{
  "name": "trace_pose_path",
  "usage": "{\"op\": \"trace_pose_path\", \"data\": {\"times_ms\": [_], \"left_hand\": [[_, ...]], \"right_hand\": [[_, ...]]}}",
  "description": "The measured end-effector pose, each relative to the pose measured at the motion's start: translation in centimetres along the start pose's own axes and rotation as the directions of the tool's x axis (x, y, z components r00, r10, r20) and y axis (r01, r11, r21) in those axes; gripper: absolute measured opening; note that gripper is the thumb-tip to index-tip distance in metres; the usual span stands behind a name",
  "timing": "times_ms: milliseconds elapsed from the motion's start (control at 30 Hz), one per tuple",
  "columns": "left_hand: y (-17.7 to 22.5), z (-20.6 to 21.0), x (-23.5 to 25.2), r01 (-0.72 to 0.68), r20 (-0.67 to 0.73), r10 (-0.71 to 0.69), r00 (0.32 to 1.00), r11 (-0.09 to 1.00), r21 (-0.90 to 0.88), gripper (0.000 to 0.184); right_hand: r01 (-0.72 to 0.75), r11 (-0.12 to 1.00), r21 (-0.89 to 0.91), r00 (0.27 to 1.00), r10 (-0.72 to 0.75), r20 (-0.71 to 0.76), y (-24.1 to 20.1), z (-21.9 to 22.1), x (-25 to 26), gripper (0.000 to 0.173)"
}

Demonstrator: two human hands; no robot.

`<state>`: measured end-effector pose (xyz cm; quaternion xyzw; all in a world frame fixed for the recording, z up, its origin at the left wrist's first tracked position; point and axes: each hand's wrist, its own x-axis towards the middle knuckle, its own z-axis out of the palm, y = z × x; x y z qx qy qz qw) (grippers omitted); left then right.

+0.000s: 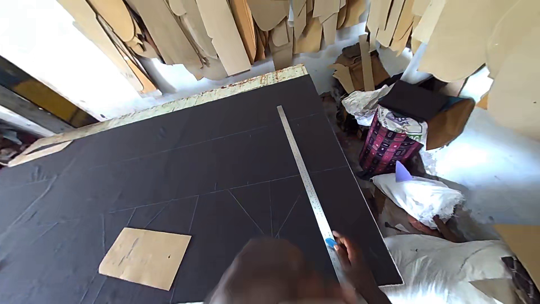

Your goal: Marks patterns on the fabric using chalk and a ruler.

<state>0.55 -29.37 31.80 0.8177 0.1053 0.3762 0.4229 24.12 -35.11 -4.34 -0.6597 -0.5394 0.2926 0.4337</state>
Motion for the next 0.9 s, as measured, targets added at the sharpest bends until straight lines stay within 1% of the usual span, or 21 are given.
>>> {"op": "trace_pose_path", "data": {"times_ms": [33,67,100,133,167,200,233,300,367,433,500,600,733,833,900], "left_hand": [[-4.0,-0.6,0.8,0.022,0.056,-0.024,0.998,0.999,0.031,0.056],[-8.0,-1.0,1.7,0.106,0.085,-0.110,0.990,0.993,0.048,0.052],[-12.1,-1.3,2.4,0.214,0.084,-0.219,0.972,0.974,0.070,0.045],[-16.2,-1.4,2.9,0.332,0.058,-0.339,0.939,0.937,0.112,0.040],[-20.5,-1.4,3.2,0.424,0.022,-0.434,0.901,0.890,0.169,0.039],[-25.0,-1.6,3.4,0.483,0.006,-0.499,0.867,0.842,0.242,0.043],[-29.2,-1.9,3.5,0.520,0.012,-0.555,0.832,0.787,0.332,0.049],[-36.3,-2.5,3.8,0.506,0.049,-0.610,0.791,0.697,0.508,0.059],[-41.7,-3.0,4.1,0.477,0.060,-0.651,0.757,0.613,0.630,0.068],[-45.1,-3.8,5.4,0.449,0.048,-0.683,0.729,0.531,0.719,0.078],[-47.6,-4.1,6.2,0.404,0.050,-0.672,0.739,0.501,0.765,0.084],[-50.1,-4.1,6.7,0.327,0.086,-0.641,0.763,0.497,0.803,0.086],[-51.6,-3.9,7.0,0.278,0.109,-0.605,0.789,0.509,0.814,0.089],[-52.6,-4.7,8.0,0.257,0.131,-0.592,0.795,0.525,0.811,0.089],[-53.6,-5.0,8.5,0.246,0.130,-0.564,0.815,0.542,0.804,0.085]], "right_hand": [[-0.004,1.000,-0.001,1.000,0.004,-0.021,-0.2,-0.3,-1.7,0.038],[-0.004,1.000,0.003,0.999,0.004,-0.040,-0.4,-0.5,-3.4,0.038],[-0.003,1.000,0.012,0.998,0.004,-0.060,-0.6,-0.8,-5.0,0.035],[-0.001,1.000,0.013,0.997,0.002,-0.076,-0.8,-0.9,-6.6,0.033],[0.006,1.000,0.004,0.997,-0.005,-0.083,-1.0,-1.0,-8.0,0.031],[0.009,1.000,-0.020,0.997,-0.011,-0.077,-1.0,-1.0,-9.3,0.032],[0.015,0.998,-0.061,0.998,-0.019,-0.062,-0.9,-0.9,-10.2,0.031],[-0.007,0.988,-0.151,1.000,0.006,-0.006,-1.1,-0.5,-11.3,0.030],[-0.064,0.973,-0.221,0.997,0.069,0.016,-2.0,0.3,-11.9,0.025],[-0.138,0.961,-0.238,0.990,0.141,-0.006,-3.2,1.2,-11.6,0.025],[-0.182,0.954,-0.236,0.983,0.175,-0.050,-4.1,2.3,-11.7,0.027],[-0.207,0.954,-0.218,0.977,0.189,-0.101,-5.1,3.7,-11.8,0.027],[-0.277,0.945,-0.176,0.957,0.255,-0.135,-7.3,5.0,-10.6,0.028],[-0.262,0.942,-0.208,0.962,0.238,-0.136,-7.0,6.4,-9.7,0.031],[-0.246,0.944,-0.220,0.966,0.222,-0.129,-6.5,7.1,-9.0,0.033]]}}
